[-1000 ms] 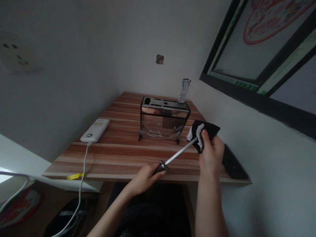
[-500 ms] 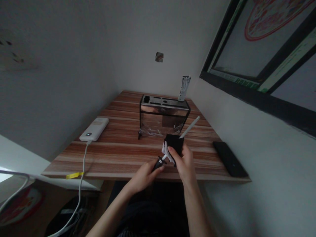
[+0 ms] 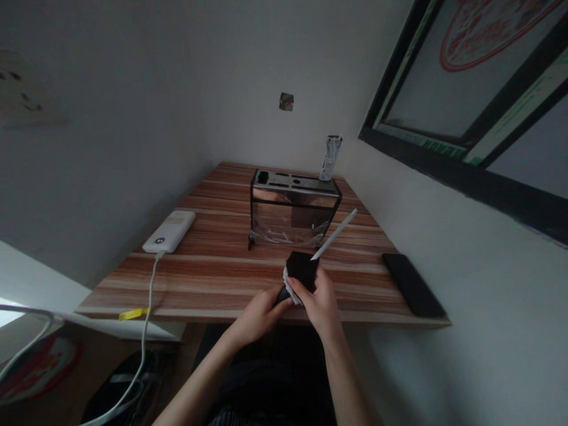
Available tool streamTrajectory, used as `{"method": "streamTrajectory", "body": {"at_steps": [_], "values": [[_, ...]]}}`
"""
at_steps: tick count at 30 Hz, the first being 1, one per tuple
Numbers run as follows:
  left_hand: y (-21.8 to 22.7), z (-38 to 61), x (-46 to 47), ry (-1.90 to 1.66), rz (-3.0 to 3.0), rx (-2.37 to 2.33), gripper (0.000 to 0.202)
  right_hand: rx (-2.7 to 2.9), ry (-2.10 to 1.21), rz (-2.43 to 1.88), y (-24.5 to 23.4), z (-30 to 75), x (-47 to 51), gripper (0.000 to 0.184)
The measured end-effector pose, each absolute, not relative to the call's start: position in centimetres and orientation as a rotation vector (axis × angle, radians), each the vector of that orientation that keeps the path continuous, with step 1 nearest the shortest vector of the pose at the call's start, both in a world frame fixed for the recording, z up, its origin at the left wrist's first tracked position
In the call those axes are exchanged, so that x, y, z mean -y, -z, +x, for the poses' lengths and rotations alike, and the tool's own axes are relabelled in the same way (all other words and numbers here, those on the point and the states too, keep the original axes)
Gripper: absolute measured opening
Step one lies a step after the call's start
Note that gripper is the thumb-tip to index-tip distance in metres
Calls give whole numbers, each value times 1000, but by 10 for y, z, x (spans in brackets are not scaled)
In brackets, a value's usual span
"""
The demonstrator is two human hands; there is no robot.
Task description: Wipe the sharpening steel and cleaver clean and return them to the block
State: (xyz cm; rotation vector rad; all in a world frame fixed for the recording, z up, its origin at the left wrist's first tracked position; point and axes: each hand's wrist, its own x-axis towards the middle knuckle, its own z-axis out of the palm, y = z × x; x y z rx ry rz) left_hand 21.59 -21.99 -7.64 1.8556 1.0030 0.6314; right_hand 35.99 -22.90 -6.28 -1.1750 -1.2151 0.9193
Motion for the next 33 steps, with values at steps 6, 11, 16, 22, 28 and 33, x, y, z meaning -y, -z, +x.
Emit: {"method": "streamTrajectory", "body": {"at_steps": [6, 11, 16, 22, 28, 33], "values": [[77, 215, 220, -627, 1897, -987, 27, 1171, -871, -1176, 62, 358, 232, 40], [83, 216, 220, -665, 1898, -986, 27, 1155, -896, -1150, 63, 361, 230, 39], [86, 216, 219, -678, 1919, -970, 30, 1142, -887, -1126, 57, 369, 228, 34], [85, 215, 219, -644, 1950, -977, 28, 1125, -837, -1155, 49, 380, 225, 30], [82, 215, 220, -630, 1970, -1005, 32, 1097, -865, -1136, 43, 396, 217, 36], [82, 215, 220, -647, 1954, -978, 30, 1112, -798, -1100, 30, 412, 211, 33]]}}
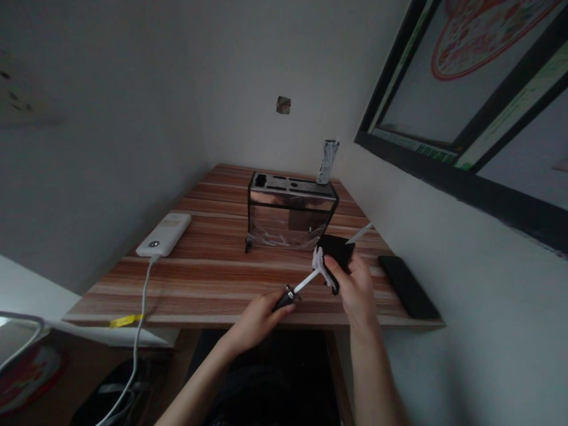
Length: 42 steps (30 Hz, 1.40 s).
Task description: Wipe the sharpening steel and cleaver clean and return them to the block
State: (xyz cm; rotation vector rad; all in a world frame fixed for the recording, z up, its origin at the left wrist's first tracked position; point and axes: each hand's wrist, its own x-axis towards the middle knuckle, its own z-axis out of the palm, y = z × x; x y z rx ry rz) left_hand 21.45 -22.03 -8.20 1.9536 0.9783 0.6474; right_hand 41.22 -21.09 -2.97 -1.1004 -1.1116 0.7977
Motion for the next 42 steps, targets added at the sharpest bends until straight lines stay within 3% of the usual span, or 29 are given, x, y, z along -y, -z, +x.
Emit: {"method": "streamTrajectory", "body": {"at_steps": [7, 22, 42], "values": [[79, 214, 221, -617, 1959, -990, 32, 1118, -581, -1093, 9, 428, 202, 24], [80, 213, 222, -560, 2030, -1006, 29, 983, -332, -1058, 6, 431, 187, 28], [79, 217, 221, -641, 1890, -1022, 28, 1185, -791, -1204, 49, 366, 225, 32]]}}
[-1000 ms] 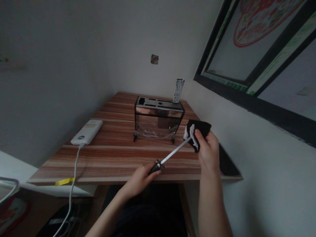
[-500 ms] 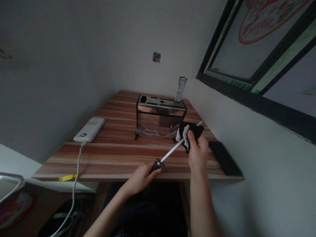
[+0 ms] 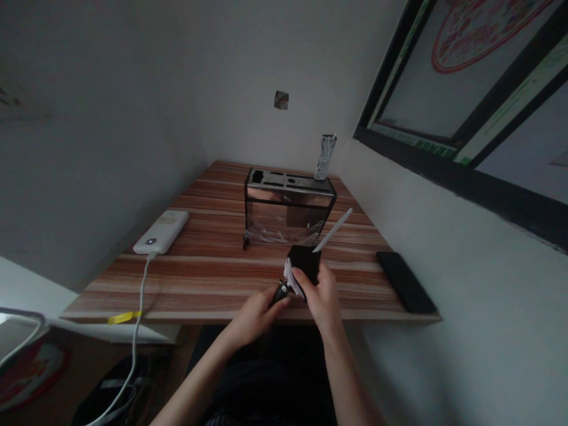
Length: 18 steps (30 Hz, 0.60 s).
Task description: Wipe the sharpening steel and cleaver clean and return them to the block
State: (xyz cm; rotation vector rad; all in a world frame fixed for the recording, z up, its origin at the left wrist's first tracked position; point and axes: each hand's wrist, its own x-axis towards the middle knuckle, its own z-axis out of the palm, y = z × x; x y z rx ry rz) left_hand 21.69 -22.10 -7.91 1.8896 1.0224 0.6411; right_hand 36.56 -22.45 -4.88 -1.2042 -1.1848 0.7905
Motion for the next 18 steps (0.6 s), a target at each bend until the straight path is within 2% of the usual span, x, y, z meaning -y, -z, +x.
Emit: {"method": "streamTrajectory", "body": {"at_steps": [6, 18], "values": [[77, 217, 223, -662, 1857, -1038, 26, 1135, -817, -1231, 64, 352, 234, 40], [77, 216, 222, -636, 1938, -1012, 28, 1106, -856, -1229, 65, 355, 238, 39]]}}
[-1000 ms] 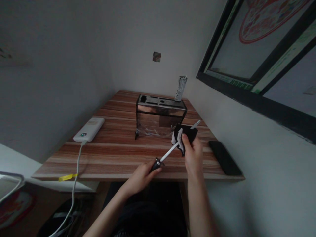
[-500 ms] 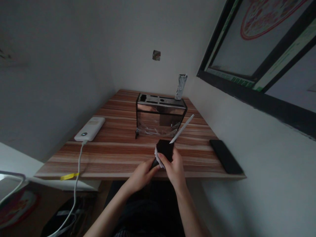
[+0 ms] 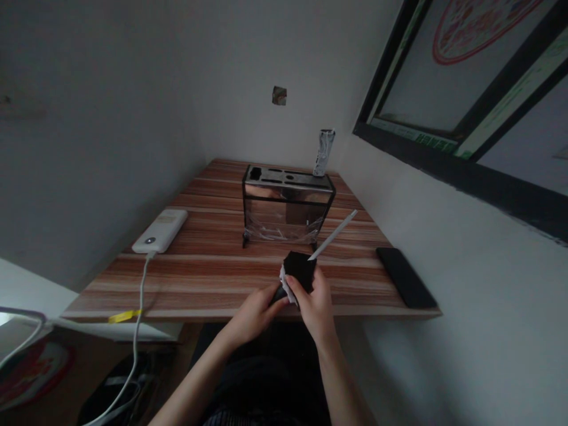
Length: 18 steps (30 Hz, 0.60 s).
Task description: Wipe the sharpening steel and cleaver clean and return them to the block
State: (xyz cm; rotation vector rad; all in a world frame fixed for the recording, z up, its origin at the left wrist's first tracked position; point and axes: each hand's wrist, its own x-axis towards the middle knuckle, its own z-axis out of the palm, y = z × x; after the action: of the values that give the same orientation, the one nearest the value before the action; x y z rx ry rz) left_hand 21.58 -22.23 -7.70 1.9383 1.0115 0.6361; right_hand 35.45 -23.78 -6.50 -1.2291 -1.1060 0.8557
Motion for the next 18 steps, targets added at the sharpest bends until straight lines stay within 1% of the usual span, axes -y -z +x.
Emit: {"method": "streamTrajectory", "body": {"at_steps": [3, 7, 13, 18], "values": [[78, 216, 222, -633, 1963, -1002, 30, 1082, -857, -1213, 64, 356, 239, 39], [81, 217, 221, -631, 1972, -1012, 26, 1081, -824, -1200, 61, 360, 238, 35], [86, 217, 220, -653, 1970, -1027, 24, 1103, -821, -1187, 57, 366, 233, 39], [85, 218, 221, -655, 1961, -1018, 26, 1140, -757, -1203, 51, 374, 228, 34]]}}
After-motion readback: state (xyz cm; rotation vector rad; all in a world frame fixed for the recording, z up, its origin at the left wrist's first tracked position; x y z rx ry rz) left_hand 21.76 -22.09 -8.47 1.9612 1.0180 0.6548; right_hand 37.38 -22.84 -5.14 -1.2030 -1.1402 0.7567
